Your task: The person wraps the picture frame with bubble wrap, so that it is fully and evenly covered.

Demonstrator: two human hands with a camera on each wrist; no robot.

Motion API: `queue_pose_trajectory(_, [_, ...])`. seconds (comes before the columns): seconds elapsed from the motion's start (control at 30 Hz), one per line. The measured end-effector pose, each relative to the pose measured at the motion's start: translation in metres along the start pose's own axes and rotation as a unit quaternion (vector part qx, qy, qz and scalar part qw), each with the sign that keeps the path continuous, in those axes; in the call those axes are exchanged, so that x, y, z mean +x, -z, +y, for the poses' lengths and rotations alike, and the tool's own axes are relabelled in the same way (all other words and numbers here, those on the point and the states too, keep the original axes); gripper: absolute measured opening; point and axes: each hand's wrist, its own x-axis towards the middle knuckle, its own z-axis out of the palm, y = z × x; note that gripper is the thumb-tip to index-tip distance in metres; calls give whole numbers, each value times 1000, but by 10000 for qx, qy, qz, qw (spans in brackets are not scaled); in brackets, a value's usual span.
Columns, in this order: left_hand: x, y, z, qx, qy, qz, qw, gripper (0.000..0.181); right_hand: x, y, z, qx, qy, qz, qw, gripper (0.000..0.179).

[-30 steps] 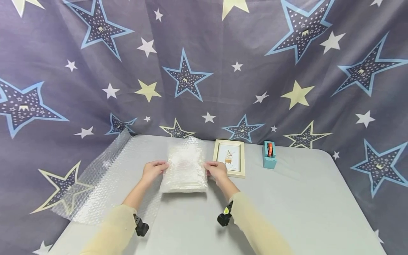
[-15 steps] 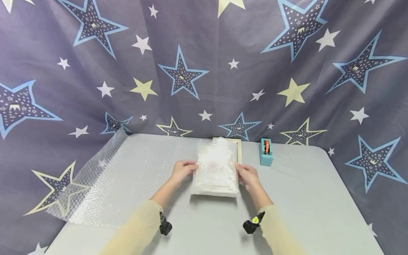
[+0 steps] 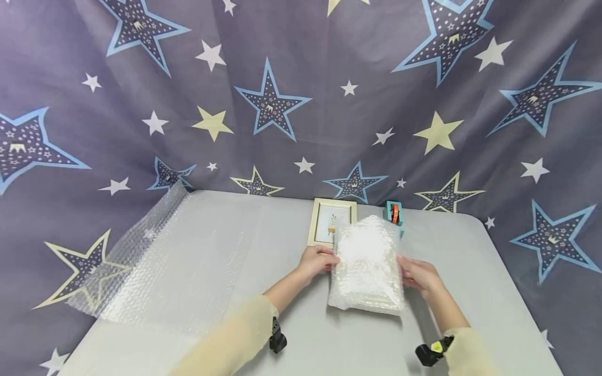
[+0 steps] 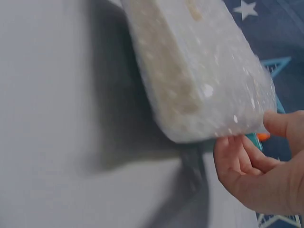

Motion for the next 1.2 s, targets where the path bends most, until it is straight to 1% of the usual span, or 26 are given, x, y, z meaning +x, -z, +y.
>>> queue_pose_trajectory(0.1, [-5, -18, -4, -50, 117, -109, 9999, 19, -7, 22, 6, -308, -98, -199, 9993, 64])
queue_pose_trajectory(0.17, [-11, -28, -6, -24, 172, -153, 9997, 16, -10, 34, 10, -510, -186, -361, 9979, 69])
queue_pose_trajectory(0.27, [-19, -40, -8, 60, 233, -225, 9995, 13, -14, 49, 19, -725, -296, -535, 9955, 72])
queue_pose_trajectory(0.33, [-23, -46, -10, 135, 219, -282, 9993, 12, -16, 56, 24, -819, -334, -565, 9945, 72])
queue_pose_trajectory(0.37, [-25, -49, -11, 172, 219, -291, 9992, 12, -17, 58, 26, -859, -359, -538, 9942, 70])
queue_pose_trajectory(0.47, [-29, -55, -14, 305, 166, -306, 9989, 11, -19, 60, 29, -1104, -421, -456, 9919, 70])
queue_pose_trajectory(0.57, [-33, -58, -17, 491, 132, -321, 9982, 10, -21, 61, 30, -1330, -542, -367, 9890, 72])
queue_pose_trajectory(0.63, [-35, -58, -17, 589, 106, -362, 9976, 10, -24, 62, 29, -1450, -587, -372, 9870, 76])
queue_pose_trajectory(0.7, [-37, -57, -18, 682, 87, -412, 9968, 9, -26, 62, 28, -1523, -579, -418, 9858, 75])
queue_pose_trajectory(0.83, [-42, -54, -21, 776, 61, -521, 9956, 9, -29, 61, 28, -1631, -542, -461, 9840, 70])
queue_pose_trajectory(0.97, [-45, -51, -23, 856, 40, -615, 9944, 8, -33, 57, 28, -1750, -574, -410, 9820, 64])
queue_pose_trajectory(1.2, [-48, -50, -22, 850, -3, -729, 9937, 8, -38, 54, 27, -1831, -569, -373, 9807, 54])
